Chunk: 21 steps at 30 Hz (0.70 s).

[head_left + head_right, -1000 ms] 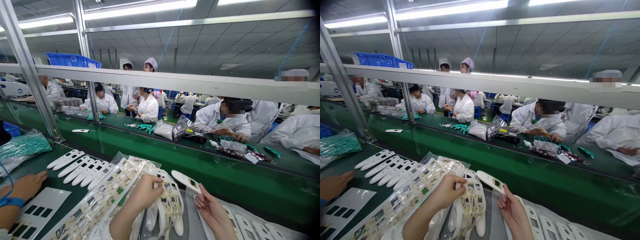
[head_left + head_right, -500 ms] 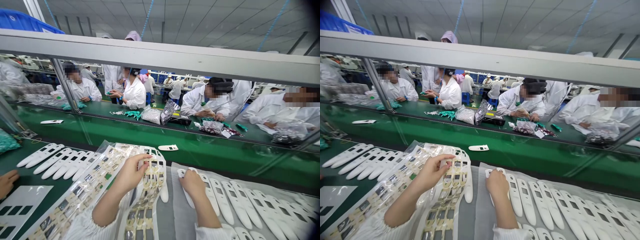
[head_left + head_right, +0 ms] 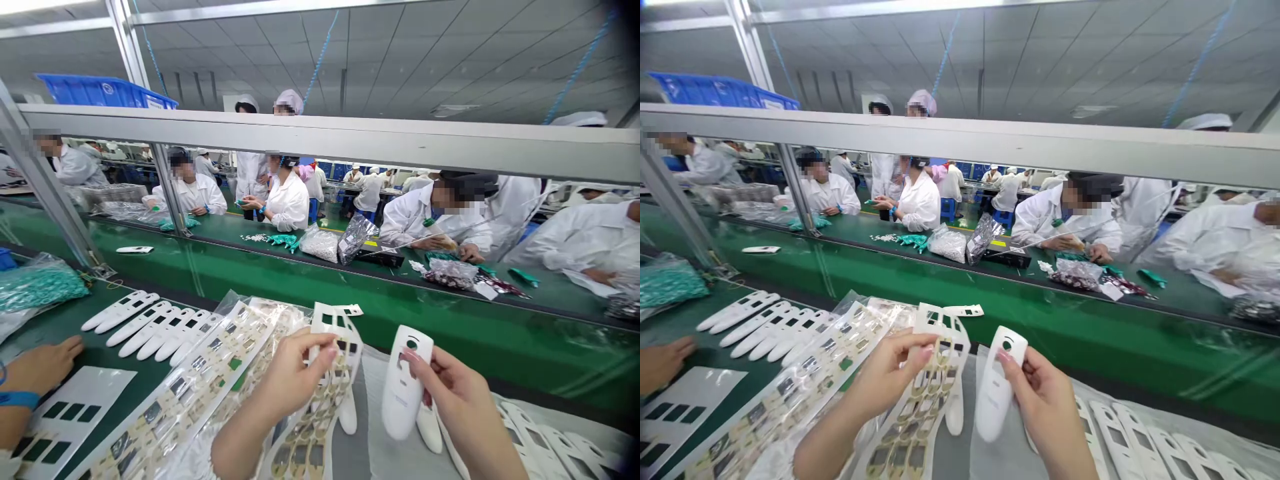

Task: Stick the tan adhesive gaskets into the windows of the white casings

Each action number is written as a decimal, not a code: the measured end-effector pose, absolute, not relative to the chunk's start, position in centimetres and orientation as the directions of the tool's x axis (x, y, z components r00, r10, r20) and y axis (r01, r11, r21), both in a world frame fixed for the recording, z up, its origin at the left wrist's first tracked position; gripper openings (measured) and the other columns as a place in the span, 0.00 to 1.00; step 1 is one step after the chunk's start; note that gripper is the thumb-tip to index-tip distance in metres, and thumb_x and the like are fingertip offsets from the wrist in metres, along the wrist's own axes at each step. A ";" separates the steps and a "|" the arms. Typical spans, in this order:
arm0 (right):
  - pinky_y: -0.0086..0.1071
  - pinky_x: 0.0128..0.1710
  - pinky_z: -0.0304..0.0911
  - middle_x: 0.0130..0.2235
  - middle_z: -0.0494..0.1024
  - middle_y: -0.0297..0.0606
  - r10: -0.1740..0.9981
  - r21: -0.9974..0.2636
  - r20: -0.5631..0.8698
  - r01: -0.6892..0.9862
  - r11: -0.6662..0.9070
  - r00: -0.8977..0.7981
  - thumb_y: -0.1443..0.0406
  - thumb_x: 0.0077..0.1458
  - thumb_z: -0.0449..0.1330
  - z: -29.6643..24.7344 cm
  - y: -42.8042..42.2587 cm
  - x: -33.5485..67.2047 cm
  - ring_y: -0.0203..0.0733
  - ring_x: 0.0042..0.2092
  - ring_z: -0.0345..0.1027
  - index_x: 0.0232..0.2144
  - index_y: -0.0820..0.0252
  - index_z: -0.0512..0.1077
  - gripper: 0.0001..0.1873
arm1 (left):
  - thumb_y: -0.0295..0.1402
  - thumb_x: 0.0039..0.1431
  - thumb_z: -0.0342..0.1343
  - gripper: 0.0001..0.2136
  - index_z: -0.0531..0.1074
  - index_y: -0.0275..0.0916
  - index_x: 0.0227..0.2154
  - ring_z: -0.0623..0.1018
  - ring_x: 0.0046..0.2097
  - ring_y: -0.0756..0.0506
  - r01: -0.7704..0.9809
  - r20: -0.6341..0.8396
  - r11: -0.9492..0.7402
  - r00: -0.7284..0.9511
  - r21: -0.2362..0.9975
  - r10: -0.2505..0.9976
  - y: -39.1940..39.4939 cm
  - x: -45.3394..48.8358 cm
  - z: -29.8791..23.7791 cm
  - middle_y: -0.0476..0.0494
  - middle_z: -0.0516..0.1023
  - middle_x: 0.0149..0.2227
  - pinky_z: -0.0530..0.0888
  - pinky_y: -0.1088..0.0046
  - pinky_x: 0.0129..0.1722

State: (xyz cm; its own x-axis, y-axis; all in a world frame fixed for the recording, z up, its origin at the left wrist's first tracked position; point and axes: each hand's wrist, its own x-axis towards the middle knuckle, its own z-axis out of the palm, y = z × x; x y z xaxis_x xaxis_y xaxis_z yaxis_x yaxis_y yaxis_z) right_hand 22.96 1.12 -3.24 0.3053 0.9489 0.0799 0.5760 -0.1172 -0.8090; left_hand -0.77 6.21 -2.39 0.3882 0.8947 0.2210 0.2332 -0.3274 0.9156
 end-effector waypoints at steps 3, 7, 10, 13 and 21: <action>0.29 0.22 0.62 0.27 0.77 0.38 0.970 -0.964 0.149 0.248 0.099 0.193 0.45 0.52 0.60 -1.2 -0.9 19.6 0.38 0.25 0.67 0.35 0.60 0.75 0.24 | 0.43 0.53 0.63 0.20 0.77 0.41 0.48 0.76 0.48 0.40 -0.028 0.265 -0.307 0.582 0.951 0.769 4.5 -0.1 -1.7 0.40 0.76 0.47 0.71 0.69 0.46; 0.28 0.29 0.68 0.35 0.78 0.38 0.975 -0.978 0.210 0.027 0.208 0.079 0.53 0.57 0.60 -0.2 -1.7 16.6 0.35 0.29 0.70 0.43 0.56 0.72 0.17 | 0.41 0.53 0.64 0.13 0.80 0.35 0.35 0.75 0.37 0.45 -0.056 0.152 -0.152 0.647 0.987 0.747 2.9 0.8 -1.2 0.42 0.78 0.38 0.70 0.76 0.35; 0.30 0.40 0.71 0.44 0.77 0.38 0.899 -0.936 0.349 0.143 0.322 0.263 0.56 0.60 0.59 -0.4 -1.9 17.2 0.37 0.39 0.73 0.52 0.49 0.66 0.19 | 0.44 0.55 0.62 0.16 0.80 0.33 0.33 0.73 0.31 0.48 -0.071 0.024 0.024 0.603 0.997 0.797 2.8 0.8 -1.3 0.43 0.78 0.30 0.67 0.77 0.31; 0.30 0.47 0.69 0.45 0.77 0.37 0.823 -0.822 0.505 0.434 0.368 0.260 0.60 0.60 0.59 -0.7 -2.1 18.4 0.38 0.47 0.72 0.45 0.48 0.71 0.10 | 0.45 0.51 0.65 0.18 0.81 0.33 0.34 0.74 0.31 0.49 -0.167 -0.033 0.152 0.561 0.974 0.827 3.1 0.5 -1.6 0.41 0.80 0.31 0.67 0.78 0.30; 0.38 0.45 0.73 0.46 0.80 0.41 0.726 -0.612 0.670 0.671 0.420 0.156 0.62 0.51 0.67 -1.0 -1.7 17.9 0.47 0.47 0.75 0.44 0.52 0.75 0.16 | 0.45 0.49 0.66 0.18 0.82 0.35 0.37 0.79 0.39 0.42 -0.306 0.004 0.142 0.431 0.941 0.903 2.7 0.1 -1.2 0.38 0.83 0.35 0.73 0.72 0.38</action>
State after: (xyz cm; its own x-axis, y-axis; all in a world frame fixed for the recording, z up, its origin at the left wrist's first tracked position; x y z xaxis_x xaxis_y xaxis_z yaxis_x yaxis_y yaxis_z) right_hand 17.85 -1.69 -0.99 0.1565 0.7261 0.6696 0.6705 0.4197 -0.6118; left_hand 0.08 2.71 -1.25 0.4306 0.9025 0.0035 -0.3058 0.1422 0.9414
